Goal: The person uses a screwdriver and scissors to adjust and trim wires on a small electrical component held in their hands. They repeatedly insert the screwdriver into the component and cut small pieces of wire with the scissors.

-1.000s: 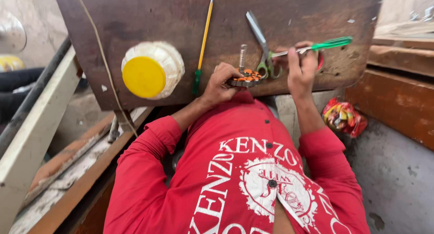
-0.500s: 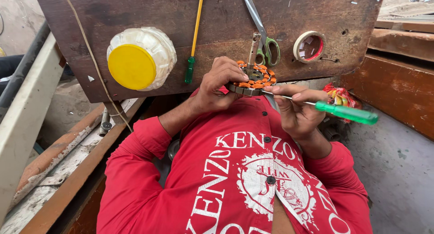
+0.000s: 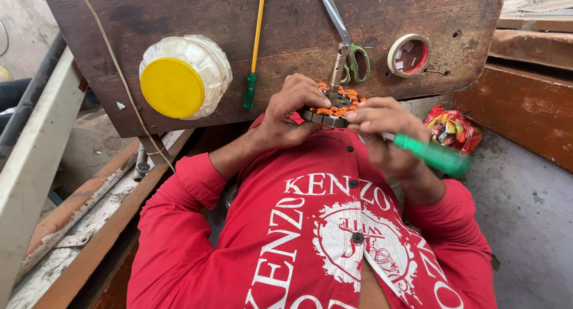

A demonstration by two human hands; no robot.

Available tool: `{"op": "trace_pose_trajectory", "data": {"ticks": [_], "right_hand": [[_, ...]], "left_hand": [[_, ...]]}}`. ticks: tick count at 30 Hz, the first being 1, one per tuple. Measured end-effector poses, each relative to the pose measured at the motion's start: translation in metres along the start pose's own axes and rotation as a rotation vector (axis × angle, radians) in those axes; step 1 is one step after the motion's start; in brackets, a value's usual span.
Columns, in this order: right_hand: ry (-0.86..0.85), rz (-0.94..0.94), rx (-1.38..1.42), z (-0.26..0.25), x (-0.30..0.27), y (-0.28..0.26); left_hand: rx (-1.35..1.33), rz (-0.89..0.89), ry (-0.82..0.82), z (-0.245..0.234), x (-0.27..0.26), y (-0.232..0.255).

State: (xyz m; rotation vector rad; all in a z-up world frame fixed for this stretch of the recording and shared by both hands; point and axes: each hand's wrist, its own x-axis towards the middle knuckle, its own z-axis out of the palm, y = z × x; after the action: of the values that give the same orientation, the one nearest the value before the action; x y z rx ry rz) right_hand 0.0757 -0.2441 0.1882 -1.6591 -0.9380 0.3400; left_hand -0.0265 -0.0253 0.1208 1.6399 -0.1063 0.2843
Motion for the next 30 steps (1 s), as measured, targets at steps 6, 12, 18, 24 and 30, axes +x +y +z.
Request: {"op": "trace_pose_trajectory", "data": {"ticks": [6, 12, 18, 24, 30], "right_hand": [[0.013, 0.303, 0.306, -0.007, 0.011, -0.005], [0.106, 0.151, 0.180, -0.004, -0.004, -0.030], [0.182, 0.139, 0.244, 0.002, -0.019, -0.019], [0.131, -0.006, 0.169, -0.002, -0.020, -0.012], [0.157, 0.176, 0.222, -0.010, -0.018, -0.027]], "left_hand": [[-0.079, -0.055, -0.048, -0.002, 0.001, 0.005], [-0.299, -0.113, 0.022, 0.007, -0.001, 0.005], [-0.389, -0.207, 0.072, 0.007, -0.003, 0.005], [-0.240, -0.089, 0.042, 0.002, 0.003, 0.010], [-0.117, 0.001, -0.007, -0.005, 0.008, 0.019]]}}
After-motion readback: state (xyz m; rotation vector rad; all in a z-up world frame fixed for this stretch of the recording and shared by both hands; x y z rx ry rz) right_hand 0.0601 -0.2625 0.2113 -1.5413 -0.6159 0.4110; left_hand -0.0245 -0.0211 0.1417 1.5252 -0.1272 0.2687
